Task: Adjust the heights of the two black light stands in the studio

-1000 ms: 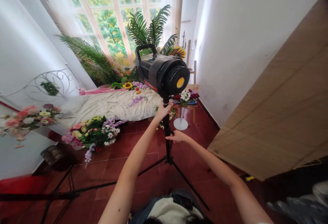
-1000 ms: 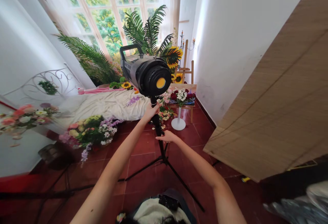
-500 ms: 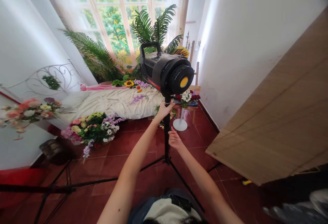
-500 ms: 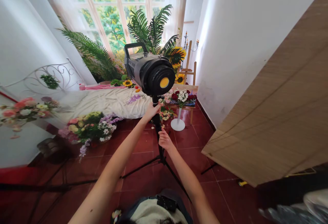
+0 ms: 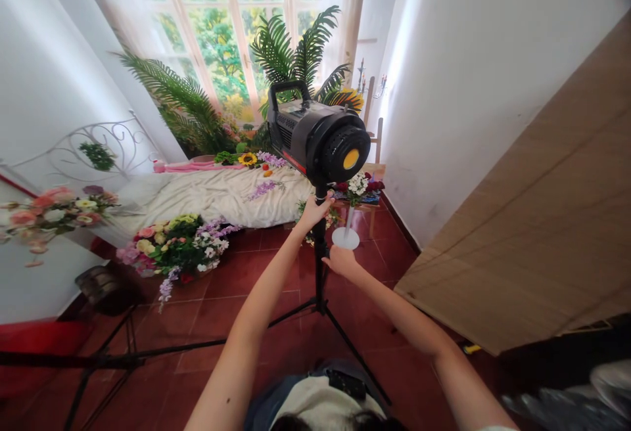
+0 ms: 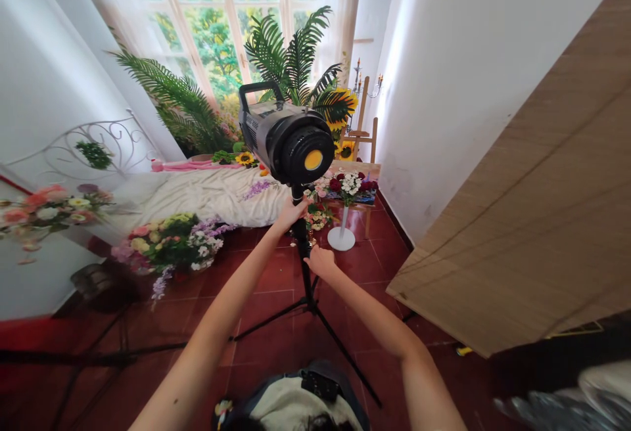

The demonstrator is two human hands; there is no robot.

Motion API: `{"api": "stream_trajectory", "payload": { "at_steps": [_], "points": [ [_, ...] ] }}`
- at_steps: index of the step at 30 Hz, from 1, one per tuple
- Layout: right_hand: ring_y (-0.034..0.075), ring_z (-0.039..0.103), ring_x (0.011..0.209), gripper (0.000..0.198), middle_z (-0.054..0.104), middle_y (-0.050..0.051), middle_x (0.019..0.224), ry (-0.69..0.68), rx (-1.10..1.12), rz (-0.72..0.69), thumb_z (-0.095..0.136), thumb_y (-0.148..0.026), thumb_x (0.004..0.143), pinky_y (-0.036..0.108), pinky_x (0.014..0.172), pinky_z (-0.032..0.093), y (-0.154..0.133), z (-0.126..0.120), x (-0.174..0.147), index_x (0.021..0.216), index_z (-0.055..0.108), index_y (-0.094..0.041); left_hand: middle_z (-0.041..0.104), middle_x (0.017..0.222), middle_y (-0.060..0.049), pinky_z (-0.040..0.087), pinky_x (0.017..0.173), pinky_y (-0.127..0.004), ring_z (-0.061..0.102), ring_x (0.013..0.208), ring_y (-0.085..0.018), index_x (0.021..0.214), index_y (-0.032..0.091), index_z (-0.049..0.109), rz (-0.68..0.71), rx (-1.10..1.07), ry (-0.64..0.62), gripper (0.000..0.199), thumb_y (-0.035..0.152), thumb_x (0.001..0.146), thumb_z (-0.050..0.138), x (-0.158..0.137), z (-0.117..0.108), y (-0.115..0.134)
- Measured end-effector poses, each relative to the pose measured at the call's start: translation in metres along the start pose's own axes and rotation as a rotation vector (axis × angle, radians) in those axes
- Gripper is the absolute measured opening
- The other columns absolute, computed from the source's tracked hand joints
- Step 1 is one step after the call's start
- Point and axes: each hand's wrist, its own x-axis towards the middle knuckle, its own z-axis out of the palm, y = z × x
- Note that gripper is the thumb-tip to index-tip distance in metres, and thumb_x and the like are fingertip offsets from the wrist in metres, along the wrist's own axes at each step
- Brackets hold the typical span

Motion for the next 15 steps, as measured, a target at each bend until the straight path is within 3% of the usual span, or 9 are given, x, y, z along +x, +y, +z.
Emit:
{"api": "stream_trajectory", "payload": {
  "at_steps": [4,7,11,15],
  "points": [
    [0.03,0.055,0.104,0.056,0.059,0.016,0.1,0.23,-0.104,-0.082,0.071,-0.052,0.063,0.036,0.083,0.044,-0.01,-0.011,-0.004,0.098,0.046,-0.017,0.036,0.04,0.008,0.029,0.042,-0.02,0.032,0.036,-0.004,0.057,0.018,0.044,-0.006,0.022,0.002,0.031,0.039,0.07,0.062,-0.005,-0.001,0.008],
    [0.023,0.057,0.097,0.049,0.06,0.011,0.102,0.297,-0.041,-0.219,0.063,-0.053,0.07,0.033,0.083,0.045,-0.022,-0.016,0.004,0.102,0.046,-0.019,0.049,0.049,0.005,0.038,0.05,-0.021,0.044,0.045,-0.007,0.065,0.016,0.053,-0.003,0.012,-0.081,0.028,0.041,0.07,0.064,-0.011,-0.007,0.023],
    [0.018,0.059,0.089,0.038,0.064,0.007,0.1,0.345,0.084,-0.26,0.059,-0.042,0.075,0.029,0.078,0.047,-0.029,-0.007,0.029,0.104,0.049,-0.02,0.067,0.087,-0.005,0.045,0.075,-0.026,0.061,0.077,-0.014,0.093,0.014,0.062,0.041,-0.031,-0.193,0.032,0.036,0.069,0.066,-0.019,-0.026,0.041],
    [0.017,0.061,0.076,0.029,0.067,0.006,0.084,0.289,0.286,-0.271,0.062,-0.04,0.071,0.027,0.069,0.049,-0.025,0.005,0.056,0.087,0.057,-0.017,0.064,0.108,-0.009,0.044,0.087,-0.031,0.06,0.096,-0.018,0.105,0.016,0.06,0.049,-0.191,-0.06,0.037,0.036,0.075,0.056,-0.024,-0.051,0.022]
  ]
}}
